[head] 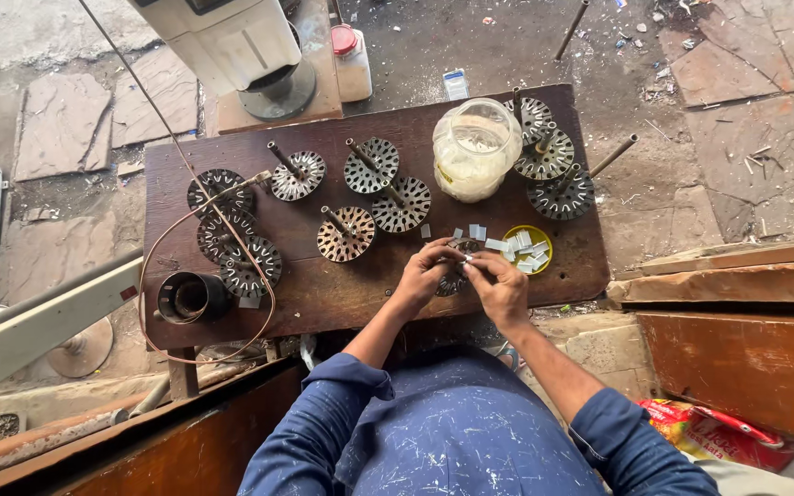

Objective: The person inserts small white rectangular pieces into the slots of a circular metal motor component. They pick up the pieces from a yellow container and place them into the component held in their left hand, repeating this process for multiple slots.

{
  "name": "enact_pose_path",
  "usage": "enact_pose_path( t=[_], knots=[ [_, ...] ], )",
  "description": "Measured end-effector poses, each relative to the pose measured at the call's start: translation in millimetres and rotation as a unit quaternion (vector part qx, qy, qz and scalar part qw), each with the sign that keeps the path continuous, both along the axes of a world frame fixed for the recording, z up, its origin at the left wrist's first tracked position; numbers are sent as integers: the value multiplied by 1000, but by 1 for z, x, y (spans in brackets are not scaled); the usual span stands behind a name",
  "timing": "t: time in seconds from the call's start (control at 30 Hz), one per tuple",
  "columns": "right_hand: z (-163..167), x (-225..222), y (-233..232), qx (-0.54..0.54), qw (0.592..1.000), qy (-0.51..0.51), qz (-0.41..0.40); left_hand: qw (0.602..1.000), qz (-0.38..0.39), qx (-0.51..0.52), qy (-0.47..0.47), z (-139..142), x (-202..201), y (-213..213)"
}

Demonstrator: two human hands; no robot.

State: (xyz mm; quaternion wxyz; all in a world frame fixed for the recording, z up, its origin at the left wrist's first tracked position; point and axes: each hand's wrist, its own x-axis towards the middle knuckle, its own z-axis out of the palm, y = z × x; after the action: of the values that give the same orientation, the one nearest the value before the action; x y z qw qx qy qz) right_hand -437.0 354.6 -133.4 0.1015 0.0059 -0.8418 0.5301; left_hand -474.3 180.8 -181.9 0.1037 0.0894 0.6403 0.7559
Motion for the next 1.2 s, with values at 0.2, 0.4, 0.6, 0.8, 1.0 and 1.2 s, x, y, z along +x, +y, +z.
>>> enact_pose_path(
  t=[0.2,0.4,0.6,0.8,1.0,1.2],
  knots=[
    [-9,-10,-11,42,998,51,18,982,-3,134,-130,1,7,-4],
    [-15,-12,-26,78,995,55,4,980,-1,118,-160,0,9,-6],
    [-6,-6,-35,144,986,78,-9,976,-5,134,-172,-7,6,-6],
    [2,-3,-21,126,988,85,17,981,2,110,-162,-7,9,-7],
    [-2,-14,-4,100,994,9,-39,987,139,-59,-61,1,20,15],
    [0,-53,75,225,969,-42,-94,965,216,-144,-33,4,26,29]
  ],
)
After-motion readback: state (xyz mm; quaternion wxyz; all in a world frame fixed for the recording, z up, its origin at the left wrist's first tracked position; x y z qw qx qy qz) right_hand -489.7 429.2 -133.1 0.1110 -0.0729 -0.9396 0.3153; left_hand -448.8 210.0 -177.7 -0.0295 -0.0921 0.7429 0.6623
